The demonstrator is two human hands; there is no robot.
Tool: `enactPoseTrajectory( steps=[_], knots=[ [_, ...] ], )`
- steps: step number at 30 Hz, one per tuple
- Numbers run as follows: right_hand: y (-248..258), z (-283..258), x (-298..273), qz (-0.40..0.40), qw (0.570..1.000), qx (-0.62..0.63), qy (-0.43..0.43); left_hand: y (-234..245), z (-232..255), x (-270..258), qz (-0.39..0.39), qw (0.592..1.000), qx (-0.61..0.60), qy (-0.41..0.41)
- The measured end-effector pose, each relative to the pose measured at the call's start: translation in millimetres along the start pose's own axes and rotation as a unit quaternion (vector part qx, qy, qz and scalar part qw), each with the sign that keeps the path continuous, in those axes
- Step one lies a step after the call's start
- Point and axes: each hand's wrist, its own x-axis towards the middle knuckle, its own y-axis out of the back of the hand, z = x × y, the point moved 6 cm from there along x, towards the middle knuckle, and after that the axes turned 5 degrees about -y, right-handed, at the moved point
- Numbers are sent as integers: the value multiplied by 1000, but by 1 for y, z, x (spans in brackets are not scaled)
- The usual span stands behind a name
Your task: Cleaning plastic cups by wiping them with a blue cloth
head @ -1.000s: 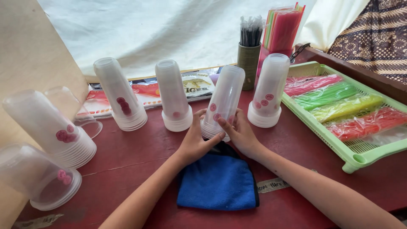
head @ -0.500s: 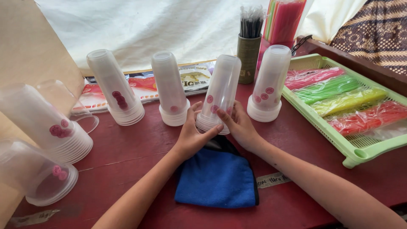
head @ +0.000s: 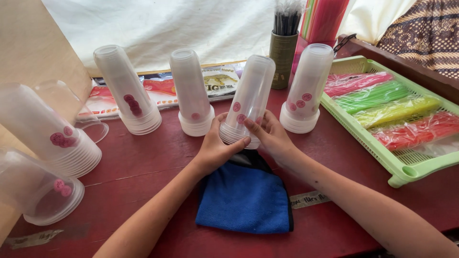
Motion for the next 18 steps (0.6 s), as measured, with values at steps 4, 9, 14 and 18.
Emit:
enactPoseTrajectory(
  steps=[4,9,14,18],
  knots=[
    [-1,-3,0,-8,1000,5,-1,0,-2,3,-5,999,-20,-40],
    [5,-9,4,-16,1000,12,2,3,-6,3,-28,998,-49,-39],
    [26,-65,12,-14,993,-30,111,-12,1,-8,-65,989,-109,-74],
    [42,-75,15,-47,984,-67,159,-13,-4,-5,-69,988,-105,-89]
  ],
)
